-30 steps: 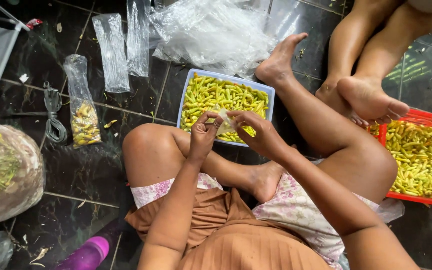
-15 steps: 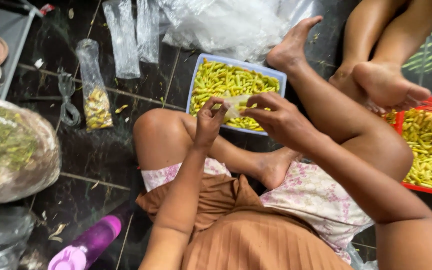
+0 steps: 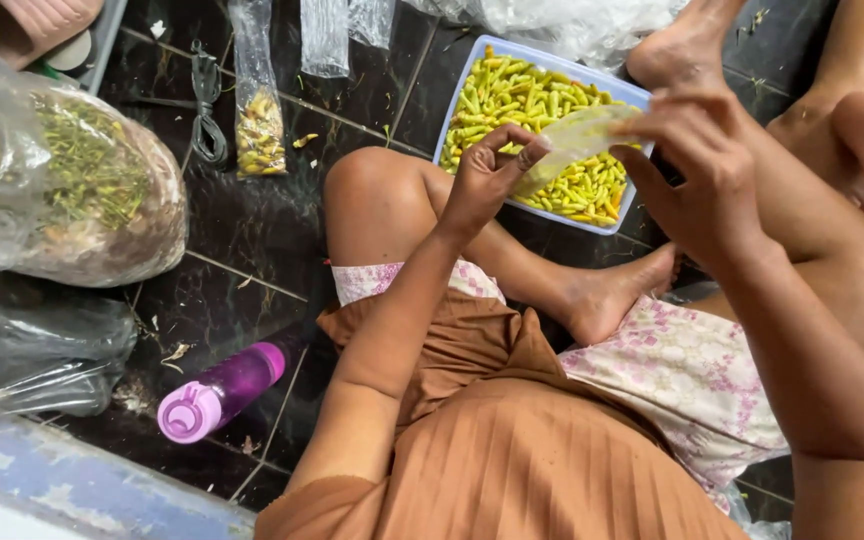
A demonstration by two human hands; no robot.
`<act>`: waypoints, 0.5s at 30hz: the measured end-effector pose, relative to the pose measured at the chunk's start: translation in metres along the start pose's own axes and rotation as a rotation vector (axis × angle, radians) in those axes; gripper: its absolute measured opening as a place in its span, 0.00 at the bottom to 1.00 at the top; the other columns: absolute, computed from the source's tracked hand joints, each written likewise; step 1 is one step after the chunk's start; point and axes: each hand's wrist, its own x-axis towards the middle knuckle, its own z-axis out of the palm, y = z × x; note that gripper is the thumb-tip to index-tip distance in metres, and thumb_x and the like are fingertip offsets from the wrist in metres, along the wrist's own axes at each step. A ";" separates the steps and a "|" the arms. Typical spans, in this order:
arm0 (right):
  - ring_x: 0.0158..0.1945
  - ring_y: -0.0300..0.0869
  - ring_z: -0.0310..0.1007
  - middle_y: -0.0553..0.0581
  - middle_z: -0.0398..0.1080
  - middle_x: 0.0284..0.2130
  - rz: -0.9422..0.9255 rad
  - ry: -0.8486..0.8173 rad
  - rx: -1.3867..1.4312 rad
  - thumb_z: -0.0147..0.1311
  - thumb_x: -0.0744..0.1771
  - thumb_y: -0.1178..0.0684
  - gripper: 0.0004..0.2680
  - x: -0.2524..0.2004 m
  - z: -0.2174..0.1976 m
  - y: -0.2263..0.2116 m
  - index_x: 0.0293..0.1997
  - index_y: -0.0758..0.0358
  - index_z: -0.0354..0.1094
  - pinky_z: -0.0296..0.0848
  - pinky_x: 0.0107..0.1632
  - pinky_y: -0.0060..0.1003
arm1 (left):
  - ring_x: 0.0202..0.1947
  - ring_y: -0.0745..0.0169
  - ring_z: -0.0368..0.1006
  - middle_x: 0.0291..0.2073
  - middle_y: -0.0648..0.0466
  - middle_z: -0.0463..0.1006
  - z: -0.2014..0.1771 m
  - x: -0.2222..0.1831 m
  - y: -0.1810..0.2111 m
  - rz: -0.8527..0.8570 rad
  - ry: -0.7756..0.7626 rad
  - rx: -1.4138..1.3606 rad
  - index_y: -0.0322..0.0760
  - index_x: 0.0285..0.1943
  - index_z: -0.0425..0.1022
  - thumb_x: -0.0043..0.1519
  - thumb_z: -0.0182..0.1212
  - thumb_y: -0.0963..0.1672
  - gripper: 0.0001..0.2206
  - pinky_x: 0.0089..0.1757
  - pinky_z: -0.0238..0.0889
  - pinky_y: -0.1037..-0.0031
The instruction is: The person packages chili peppers by hand, taking them from a plastic container and placing them into individual plastic bags, then tying the bags closed.
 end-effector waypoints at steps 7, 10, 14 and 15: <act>0.43 0.51 0.73 0.67 0.73 0.48 0.270 -0.113 0.150 0.66 0.69 0.63 0.14 -0.009 0.021 0.021 0.60 0.72 0.70 0.72 0.42 0.41 | 0.19 0.82 0.43 0.15 0.69 0.52 0.020 -0.002 0.014 -0.039 -0.112 0.060 0.44 0.47 0.71 0.65 0.65 0.48 0.09 0.26 0.37 0.84; 0.41 0.49 0.71 0.66 0.73 0.42 0.215 0.026 0.162 0.67 0.72 0.69 0.06 -0.005 0.004 0.015 0.53 0.76 0.78 0.68 0.43 0.40 | 0.19 0.81 0.44 0.15 0.68 0.51 0.023 -0.012 0.019 -0.090 -0.138 0.074 0.43 0.69 0.60 0.65 0.68 0.46 0.26 0.31 0.43 0.88; 0.41 0.46 0.72 0.67 0.73 0.40 0.160 0.036 0.307 0.70 0.70 0.64 0.05 -0.004 -0.002 -0.004 0.47 0.77 0.78 0.71 0.44 0.37 | 0.19 0.82 0.44 0.14 0.71 0.49 0.033 -0.021 0.017 -0.155 -0.219 0.152 0.47 0.80 0.55 0.63 0.71 0.45 0.37 0.29 0.38 0.89; 0.41 0.46 0.72 0.67 0.73 0.40 0.168 0.045 0.305 0.70 0.70 0.64 0.05 -0.003 -0.005 -0.016 0.47 0.77 0.78 0.71 0.44 0.37 | 0.19 0.82 0.44 0.14 0.71 0.49 0.035 -0.023 -0.001 -0.161 -0.229 0.157 0.47 0.80 0.55 0.63 0.71 0.45 0.37 0.29 0.38 0.89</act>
